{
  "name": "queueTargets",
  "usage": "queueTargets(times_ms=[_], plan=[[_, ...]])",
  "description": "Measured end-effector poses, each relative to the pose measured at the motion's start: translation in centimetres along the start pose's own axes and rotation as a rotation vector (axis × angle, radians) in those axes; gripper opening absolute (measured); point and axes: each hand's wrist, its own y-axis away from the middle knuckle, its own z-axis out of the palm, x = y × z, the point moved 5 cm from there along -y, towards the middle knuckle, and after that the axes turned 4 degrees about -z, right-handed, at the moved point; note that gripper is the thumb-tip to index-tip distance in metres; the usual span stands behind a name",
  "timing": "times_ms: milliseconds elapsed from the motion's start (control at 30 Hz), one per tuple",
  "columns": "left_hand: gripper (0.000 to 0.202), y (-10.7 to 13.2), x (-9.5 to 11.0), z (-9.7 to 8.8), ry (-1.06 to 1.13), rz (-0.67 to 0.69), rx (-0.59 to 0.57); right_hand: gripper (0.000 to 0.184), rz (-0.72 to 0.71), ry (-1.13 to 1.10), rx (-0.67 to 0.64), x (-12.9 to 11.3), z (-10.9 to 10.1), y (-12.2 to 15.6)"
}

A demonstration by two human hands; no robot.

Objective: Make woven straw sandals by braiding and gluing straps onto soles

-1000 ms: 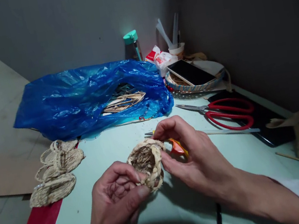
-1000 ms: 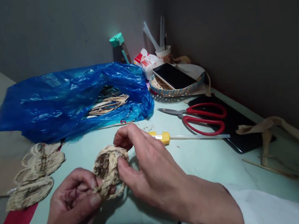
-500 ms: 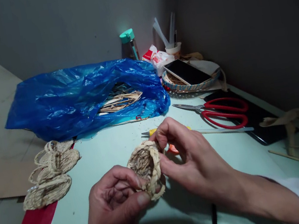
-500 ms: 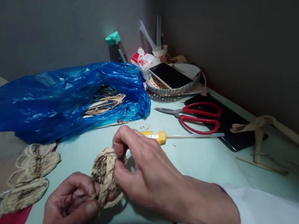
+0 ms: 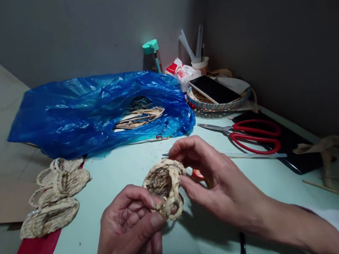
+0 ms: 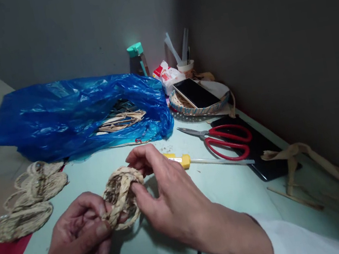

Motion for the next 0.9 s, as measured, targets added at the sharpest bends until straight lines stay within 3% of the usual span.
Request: queueTargets(times_ms=[333,533,700,900], plan=[[0.031,-0.3,-0.6,0.0,-0.025,-0.011,-0.202,0.024,-0.021,-0.07,0.05,0.4,-0.6,0.0],[0.013,-0.6,-0.7,-0.1,-0.041,0.047,-0.289,0.02,0.062,-0.136,0.066,1.1,-0.9,-0.3],[0.014,-0.6,-0.4,-0.1,-0.063,0.062,-0.248,0.019,0.094,-0.148,0.066,1.1,-1.0,-0.3],[0.029,-0.2,0.0,0.2,-0.126,0.051,-0.181,0.019,0.133,-0.184,0.029,1.2,-0.9,-0.2]])
